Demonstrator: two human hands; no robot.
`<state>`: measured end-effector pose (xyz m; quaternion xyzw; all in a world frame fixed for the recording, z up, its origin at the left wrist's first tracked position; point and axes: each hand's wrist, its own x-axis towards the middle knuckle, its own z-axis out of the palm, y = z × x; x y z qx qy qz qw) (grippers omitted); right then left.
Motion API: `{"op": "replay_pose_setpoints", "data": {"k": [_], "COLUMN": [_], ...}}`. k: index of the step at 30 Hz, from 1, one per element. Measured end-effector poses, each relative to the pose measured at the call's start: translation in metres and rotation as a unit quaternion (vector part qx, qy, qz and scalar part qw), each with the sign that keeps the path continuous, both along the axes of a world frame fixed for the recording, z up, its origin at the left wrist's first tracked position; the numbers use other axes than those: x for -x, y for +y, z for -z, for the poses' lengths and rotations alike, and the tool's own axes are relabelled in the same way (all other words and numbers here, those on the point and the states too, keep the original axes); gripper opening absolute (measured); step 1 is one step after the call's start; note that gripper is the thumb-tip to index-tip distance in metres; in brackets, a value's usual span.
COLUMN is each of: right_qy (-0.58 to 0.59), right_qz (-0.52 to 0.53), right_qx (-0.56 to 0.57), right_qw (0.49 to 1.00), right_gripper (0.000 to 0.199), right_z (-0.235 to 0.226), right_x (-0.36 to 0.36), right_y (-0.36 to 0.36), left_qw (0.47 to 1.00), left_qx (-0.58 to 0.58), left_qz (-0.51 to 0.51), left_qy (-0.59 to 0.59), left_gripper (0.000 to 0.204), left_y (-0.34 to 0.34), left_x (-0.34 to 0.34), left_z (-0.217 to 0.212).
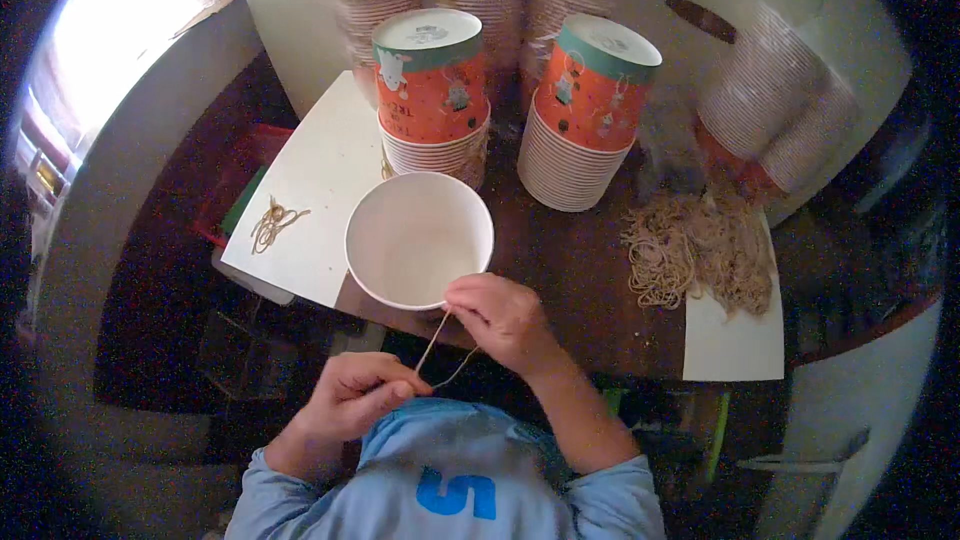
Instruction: The person is tying thin strings to the handles of small paper buckets.
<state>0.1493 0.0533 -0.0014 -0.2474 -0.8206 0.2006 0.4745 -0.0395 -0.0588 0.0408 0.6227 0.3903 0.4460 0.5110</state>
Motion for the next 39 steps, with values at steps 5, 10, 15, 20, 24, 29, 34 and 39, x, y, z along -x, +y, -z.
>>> {"op": "replay_pose_setpoints", "data": {"k": [5,10,15,20,24,29,34,39], "right_qy": [-0.041,-0.106,-0.253,-0.25,-0.133,-0.137,-0.129,-0.123], "right_qz": [-0.084,-0.129,-0.097,0.083,-0.099,-0.091,0.0,0.026], "right_qx": [0.131,0.273,0.202,-0.014,0.202,0.268,0.215,0.246], "right_qw": [0.987,0.947,0.941,0.965,0.965,0.949,0.968,0.961], "right_gripper": [0.011,0.011,0.022,0.06,0.07,0.03,0.007,0.007], "right_z": [-0.02,-0.05,-0.07,-0.086,-0.074,-0.053,-0.057,-0.058], "right_x": [-0.051,-0.107,-0.138,-0.073,-0.014,-0.003,-0.021,-0.03], "right_y": [0.022,0.043,0.064,0.005,-0.041,-0.037,-0.03,-0.031], "left_qw": [0.982,0.98,0.978,0.953,0.921,0.904,0.873,0.867], "left_qx": [0.179,0.197,0.206,0.272,0.311,0.326,0.387,0.419], "left_qz": [0.042,-0.006,-0.023,0.031,0.122,0.152,0.16,0.162], "left_qy": [-0.033,-0.014,-0.013,-0.13,-0.201,-0.232,-0.248,-0.216], "left_gripper": [0.025,0.027,0.023,0.03,0.04,0.048,0.046,0.033], "left_y": [0.0,-0.006,0.003,0.016,0.036,0.046,0.04,0.028], "left_x": [0.056,0.107,0.092,0.046,0.013,0.013,0.03,0.028], "left_z": [0.0,0.02,0.028,0.026,0.007,0.016,0.05,0.064]}}
